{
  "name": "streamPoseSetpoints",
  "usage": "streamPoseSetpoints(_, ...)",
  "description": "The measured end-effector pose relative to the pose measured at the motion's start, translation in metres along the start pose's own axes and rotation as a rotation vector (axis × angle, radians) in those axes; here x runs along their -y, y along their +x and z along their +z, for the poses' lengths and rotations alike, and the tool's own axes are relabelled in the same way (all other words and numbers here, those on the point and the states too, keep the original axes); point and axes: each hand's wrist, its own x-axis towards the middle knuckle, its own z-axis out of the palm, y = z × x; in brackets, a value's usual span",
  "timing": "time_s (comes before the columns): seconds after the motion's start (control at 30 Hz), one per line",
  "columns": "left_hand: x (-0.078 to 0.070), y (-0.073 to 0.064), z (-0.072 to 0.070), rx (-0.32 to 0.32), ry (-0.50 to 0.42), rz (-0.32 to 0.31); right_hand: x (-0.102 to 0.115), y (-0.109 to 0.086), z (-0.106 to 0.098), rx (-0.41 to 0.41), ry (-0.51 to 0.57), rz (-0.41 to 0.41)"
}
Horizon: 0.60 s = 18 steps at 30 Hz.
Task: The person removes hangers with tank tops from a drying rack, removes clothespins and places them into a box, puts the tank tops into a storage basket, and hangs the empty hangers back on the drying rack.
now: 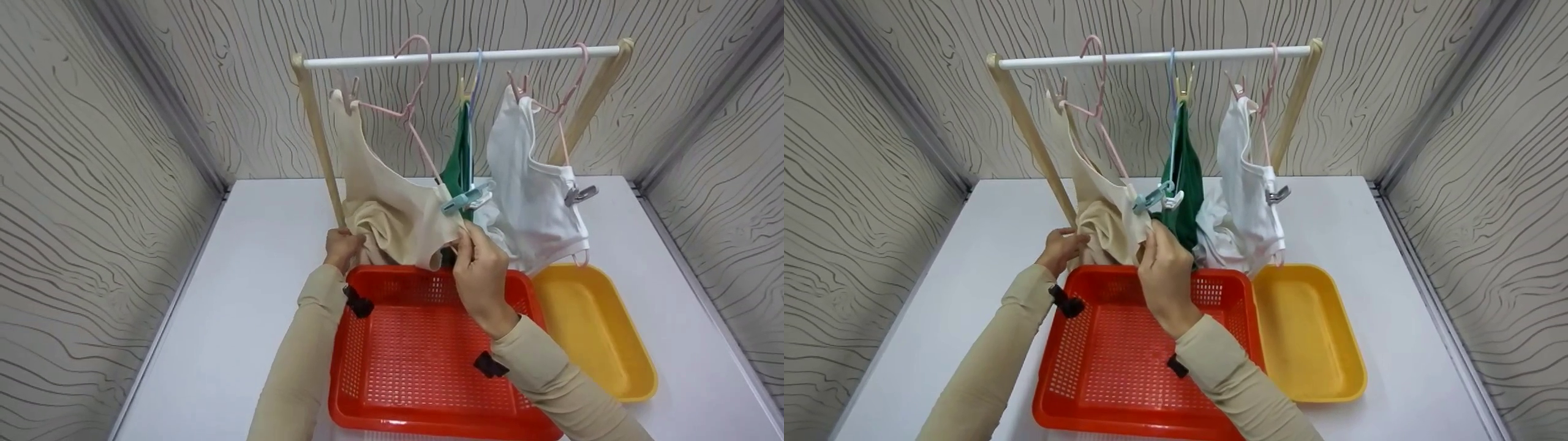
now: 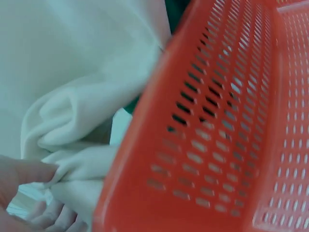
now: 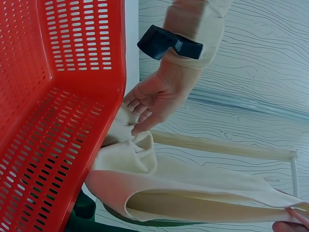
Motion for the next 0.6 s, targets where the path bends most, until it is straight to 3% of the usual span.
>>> streamPoseSetpoints(0.13,-0.033,-0.036,-0.002,0.046,-0.099,-0.104,0.0,0.0,-0.001,0.0,-0.004,-0.014)
streamPoseSetpoints(0.23,-0.048,-0.053,-0.003,0.061,-0.179,-0.117,-0.001,-0.001,-0.002,-0.008,-0.011,-0.025)
streamPoseSetpoints(0.43,-0.062,-0.067,-0.002,0.106,-0.2,-0.128,-0.006,-0.002,-0.004,-0.034,-0.027,-0.031)
streamPoseSetpoints(0.6,-0.069,-0.074,0.0,0.115,-0.184,-0.095,-0.009,-0.001,-0.005,-0.047,-0.049,-0.062)
